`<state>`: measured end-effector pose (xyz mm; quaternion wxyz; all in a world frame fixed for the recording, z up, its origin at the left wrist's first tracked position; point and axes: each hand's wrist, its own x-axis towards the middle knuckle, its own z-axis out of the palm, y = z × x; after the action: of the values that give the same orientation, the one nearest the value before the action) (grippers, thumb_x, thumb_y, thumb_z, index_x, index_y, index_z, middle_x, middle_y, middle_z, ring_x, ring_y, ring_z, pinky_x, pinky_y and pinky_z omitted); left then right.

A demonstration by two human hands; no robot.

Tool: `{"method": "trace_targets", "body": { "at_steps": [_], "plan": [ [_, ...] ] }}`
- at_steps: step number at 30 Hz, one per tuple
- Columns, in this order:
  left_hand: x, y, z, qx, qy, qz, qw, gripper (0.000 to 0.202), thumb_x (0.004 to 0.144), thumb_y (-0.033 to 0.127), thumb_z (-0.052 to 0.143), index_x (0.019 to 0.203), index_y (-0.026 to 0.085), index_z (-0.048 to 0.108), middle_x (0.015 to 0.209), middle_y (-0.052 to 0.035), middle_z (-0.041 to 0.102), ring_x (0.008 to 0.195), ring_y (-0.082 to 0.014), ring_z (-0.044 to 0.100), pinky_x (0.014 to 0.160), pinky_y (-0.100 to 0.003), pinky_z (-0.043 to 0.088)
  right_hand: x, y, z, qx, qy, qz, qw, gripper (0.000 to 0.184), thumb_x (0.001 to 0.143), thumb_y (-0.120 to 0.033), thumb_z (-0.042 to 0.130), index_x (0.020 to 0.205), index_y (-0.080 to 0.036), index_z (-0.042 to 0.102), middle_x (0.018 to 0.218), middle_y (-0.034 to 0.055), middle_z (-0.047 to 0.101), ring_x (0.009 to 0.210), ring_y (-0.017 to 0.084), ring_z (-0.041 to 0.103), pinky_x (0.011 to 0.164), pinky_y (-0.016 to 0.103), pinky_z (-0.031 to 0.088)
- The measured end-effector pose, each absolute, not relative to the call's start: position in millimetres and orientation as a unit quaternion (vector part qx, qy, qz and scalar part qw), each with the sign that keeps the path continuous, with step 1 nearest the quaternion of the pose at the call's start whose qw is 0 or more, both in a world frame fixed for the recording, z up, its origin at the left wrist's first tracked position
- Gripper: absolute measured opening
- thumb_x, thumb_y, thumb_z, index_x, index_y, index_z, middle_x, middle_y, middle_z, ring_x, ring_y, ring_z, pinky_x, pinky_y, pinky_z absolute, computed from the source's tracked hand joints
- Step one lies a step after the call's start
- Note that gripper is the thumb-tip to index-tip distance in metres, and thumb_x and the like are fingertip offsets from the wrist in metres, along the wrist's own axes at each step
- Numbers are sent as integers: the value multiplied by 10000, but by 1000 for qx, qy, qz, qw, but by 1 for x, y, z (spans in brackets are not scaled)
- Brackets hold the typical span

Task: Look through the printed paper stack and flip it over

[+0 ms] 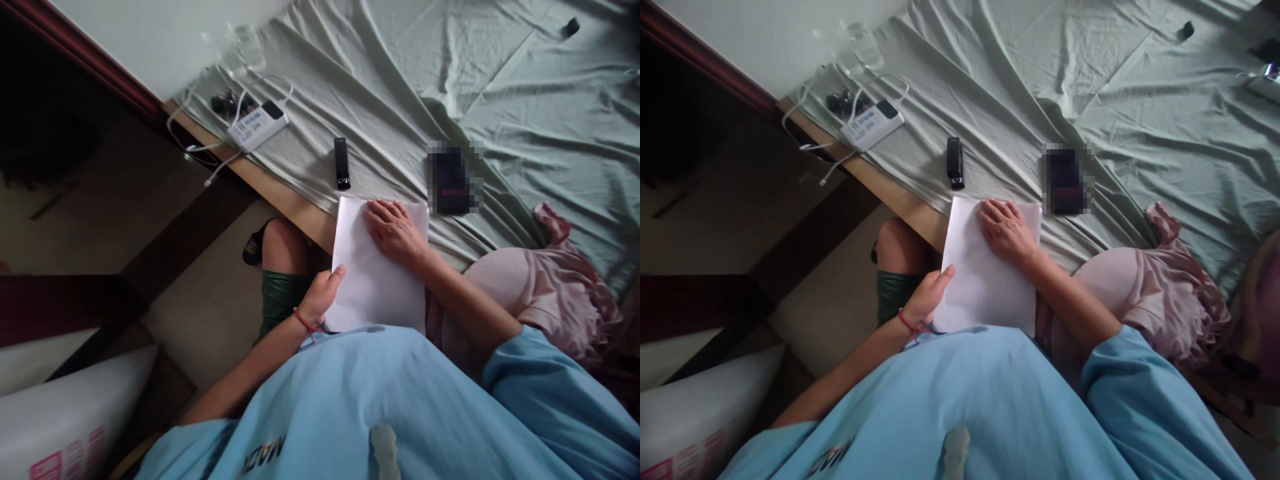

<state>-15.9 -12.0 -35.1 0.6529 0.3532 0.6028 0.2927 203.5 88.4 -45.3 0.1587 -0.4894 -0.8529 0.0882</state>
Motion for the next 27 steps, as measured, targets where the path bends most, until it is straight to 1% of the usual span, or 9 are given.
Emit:
{"method": "trace_targets", "body": {
  "at_steps": [3, 5, 10, 14, 16, 18, 20, 22, 27],
  "plan": [
    [-19, -16, -45, 453, 630, 293, 559, 612, 843, 738, 570, 637, 188, 400, 599, 29, 375, 598, -102, 326, 549, -251, 296, 203, 89, -44, -487, -854, 84, 159, 439, 1055, -320, 401, 1429, -195, 595, 1547, 81, 515, 1453, 287, 427, 1231, 522, 288],
    [-21, -16, -50, 495, 637, 271, 526, 583, 895, 687, 515, 624, 195, 358, 588, 28, 346, 591, -107, 305, 546, -268, 255, 204, 89, -42, -488, -854, 92, 156, 438, 1052, -321, 408, 1427, -197, 598, 1548, 77, 515, 1456, 285, 423, 1235, 513, 284],
    [-22, -14, -45, 552, 637, 253, 475, 521, 956, 583, 436, 621, 201, 322, 571, 26, 345, 576, -112, 317, 567, -286, 244, 215, 94, -39, -504, -844, 118, 140, 463, 1039, -323, 414, 1461, -197, 556, 1554, 90, 506, 1467, 299, 397, 1225, 534, 295],
    [-23, -15, -39, 568, 620, 261, 474, 491, 960, 557, 421, 629, 208, 319, 579, 30, 341, 579, -112, 321, 579, -290, 255, 239, 90, -31, -555, -814, 74, 151, 472, 990, -289, 486, 1439, -159, 555, 1536, 153, 496, 1419, 351, 411, 1155, 559, 366],
    [-25, -17, -39, 568, 617, 262, 477, 479, 962, 547, 414, 634, 211, 319, 584, 32, 340, 581, -112, 323, 582, -290, 261, 252, 82, -26, -599, -783, 35, 165, 464, 951, -255, 528, 1398, -140, 583, 1445, 182, 548, 1312, 365, 479, 1079, 545, 431],
    [-26, -18, -41, 566, 620, 263, 476, 475, 961, 546, 406, 635, 214, 308, 585, 34, 331, 582, -111, 314, 579, -290, 259, 263, 69, -21, -638, -751, 4, 169, 374, 920, -233, 555, 1270, -168, 670, 1260, 165, 627, 1146, 351, 542, 983, 524, 477],
    [-28, -19, -45, 564, 622, 263, 476, 478, 957, 559, 394, 637, 217, 299, 583, 37, 323, 580, -111, 305, 576, -290, 255, 270, 55, -19, -667, -728, -5, 160, 245, 904, -235, 574, 1078, -193, 741, 1072, 136, 649, 1013, 322, 552, 907, 486, 494],
    [-28, -20, -48, 565, 623, 261, 475, 483, 950, 574, 384, 635, 220, 292, 580, 40, 312, 577, -111, 295, 573, -290, 252, 273, 42, -20, -686, -711, 2, 154, 198, 904, -250, 577, 968, -202, 758, 976, 120, 642, 956, 302, 539, 874, 454, 493],
    [-28, -18, -50, 560, 630, 253, 475, 488, 940, 588, 384, 631, 222, 291, 581, 42, 304, 577, -109, 292, 573, -289, 253, 272, 27, -28, -707, -681, 20, 193, 235, 919, -295, 570, 1009, -207, 768, 957, 110, 656, 936, 285, 540, 901, 445, 479]
  ]
}}
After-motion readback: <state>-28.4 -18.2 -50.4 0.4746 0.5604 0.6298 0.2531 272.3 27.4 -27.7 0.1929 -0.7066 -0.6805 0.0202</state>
